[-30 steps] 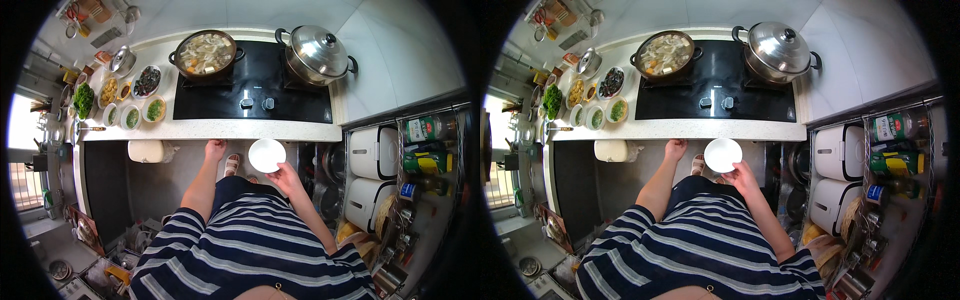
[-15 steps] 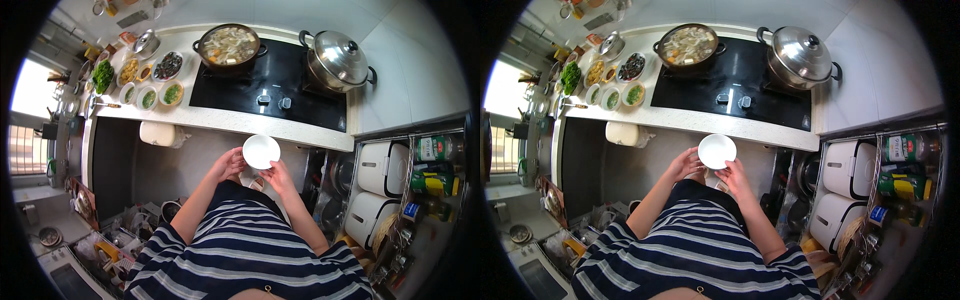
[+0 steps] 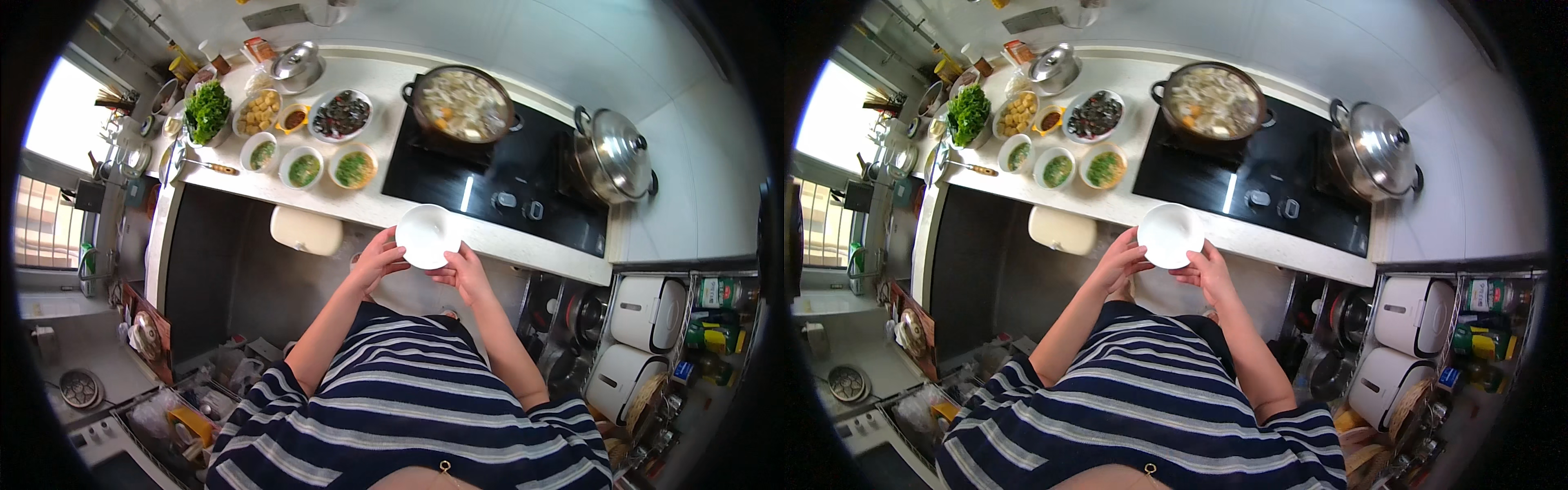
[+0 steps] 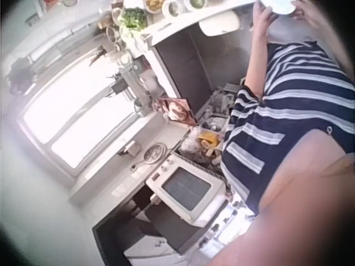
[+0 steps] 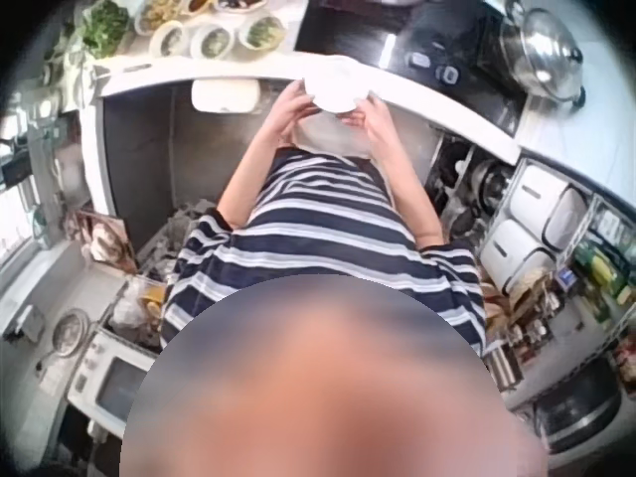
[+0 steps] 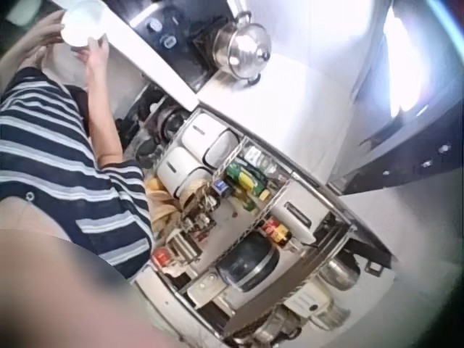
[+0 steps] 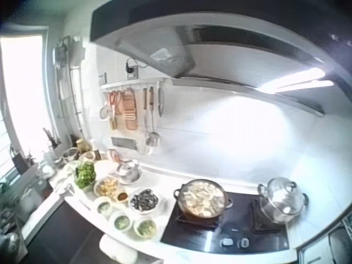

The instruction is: The person prepares a hot pot meal by adding ingredients to a pot on the stove, ladling broth into bowls, and filling a kettle with water. They handle various bowls, a ladle, chopsticks, and a kettle while moving between the stove and sink.

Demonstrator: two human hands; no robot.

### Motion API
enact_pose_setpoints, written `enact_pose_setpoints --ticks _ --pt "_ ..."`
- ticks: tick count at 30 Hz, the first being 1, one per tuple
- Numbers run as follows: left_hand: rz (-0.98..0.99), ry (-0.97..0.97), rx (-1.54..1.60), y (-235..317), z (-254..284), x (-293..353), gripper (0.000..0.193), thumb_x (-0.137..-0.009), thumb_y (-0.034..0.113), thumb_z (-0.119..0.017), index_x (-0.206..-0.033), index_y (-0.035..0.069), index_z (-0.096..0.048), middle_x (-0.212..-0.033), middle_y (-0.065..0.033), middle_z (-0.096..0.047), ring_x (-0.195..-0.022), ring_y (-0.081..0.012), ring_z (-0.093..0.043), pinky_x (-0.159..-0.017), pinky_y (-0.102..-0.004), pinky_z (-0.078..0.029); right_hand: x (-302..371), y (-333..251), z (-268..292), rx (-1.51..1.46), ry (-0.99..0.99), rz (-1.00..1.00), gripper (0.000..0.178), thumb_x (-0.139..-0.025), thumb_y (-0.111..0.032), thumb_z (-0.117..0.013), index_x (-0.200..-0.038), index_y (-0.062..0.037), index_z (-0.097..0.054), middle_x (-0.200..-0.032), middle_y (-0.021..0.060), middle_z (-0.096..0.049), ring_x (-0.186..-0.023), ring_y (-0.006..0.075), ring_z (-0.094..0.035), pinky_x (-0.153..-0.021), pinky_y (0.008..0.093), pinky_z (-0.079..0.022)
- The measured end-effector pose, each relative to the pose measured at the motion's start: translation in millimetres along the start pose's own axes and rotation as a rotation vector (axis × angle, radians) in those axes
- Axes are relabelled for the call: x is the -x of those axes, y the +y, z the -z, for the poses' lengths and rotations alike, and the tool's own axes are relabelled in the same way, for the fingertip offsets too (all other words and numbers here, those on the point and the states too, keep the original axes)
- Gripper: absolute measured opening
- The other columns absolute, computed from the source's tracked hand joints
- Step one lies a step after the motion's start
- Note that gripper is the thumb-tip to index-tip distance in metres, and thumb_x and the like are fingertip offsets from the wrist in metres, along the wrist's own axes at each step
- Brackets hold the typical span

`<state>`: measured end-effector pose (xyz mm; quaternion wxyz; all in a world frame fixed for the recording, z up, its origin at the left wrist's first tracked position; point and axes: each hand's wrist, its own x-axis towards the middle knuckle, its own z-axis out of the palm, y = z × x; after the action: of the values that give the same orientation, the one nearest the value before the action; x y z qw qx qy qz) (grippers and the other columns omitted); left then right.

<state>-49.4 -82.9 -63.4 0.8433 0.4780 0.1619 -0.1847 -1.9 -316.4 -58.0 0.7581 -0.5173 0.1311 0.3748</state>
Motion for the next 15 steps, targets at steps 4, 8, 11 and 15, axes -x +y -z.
enact_pose_setpoints --ticks 4,8,11,15 --pt "-0.05 -0.041 0.041 72 60 -4 0.076 -0.097 0.025 -0.063 -0.158 0.011 -0.021 -0.144 -0.0148 -0.048 -0.116 -0.0237 -0.06 -0.095 -0.0404 -0.054 -66 -13 -67 -0.116 -0.02 0.046 0.049 -0.097 -0.014 -0.047 -0.143 -0.0016 -0.037 -0.114 0.0219 -0.067 -0.089 0.0331 -0.073 -0.068 0.0342 -0.064" --pt "-0.068 -0.025 0.107 128 129 7 0.066 -0.099 0.026 -0.059 -0.156 0.011 -0.028 -0.146 -0.0172 -0.048 -0.12 -0.0238 -0.058 -0.098 -0.0409 -0.051 -150 -38 -133 -0.207 0.028 0.103 0.039 -0.098 -0.014 -0.047 -0.132 0.0032 -0.043 -0.112 0.0241 -0.067 -0.087 0.0327 -0.073 -0.071 0.0361 -0.063" --pt "-0.056 -0.058 0.114 158 169 16 0.061 -0.1 0.029 -0.056 -0.153 0.011 -0.034 -0.142 -0.0171 -0.052 -0.12 -0.0239 -0.058 -0.1 -0.0406 -0.049 -222 -60 -160 -0.254 -0.026 0.091 0.036 -0.098 -0.015 -0.047 -0.127 0.0061 -0.044 -0.106 0.0294 -0.068 -0.084 0.0287 -0.072 -0.068 0.0335 -0.061" --pt "-0.064 -0.034 0.152 168 202 26 0.052 -0.101 0.025 -0.053 -0.149 0.008 -0.04 -0.137 -0.0159 -0.057 -0.118 -0.0223 -0.059 -0.1 -0.04 -0.049 -306 -95 -207 -0.307 0.128 0.124 0.035 -0.099 -0.019 -0.045 -0.123 0.007 -0.042 -0.097 0.0283 -0.069 -0.076 0.0288 -0.07 -0.063 0.0314 -0.058"
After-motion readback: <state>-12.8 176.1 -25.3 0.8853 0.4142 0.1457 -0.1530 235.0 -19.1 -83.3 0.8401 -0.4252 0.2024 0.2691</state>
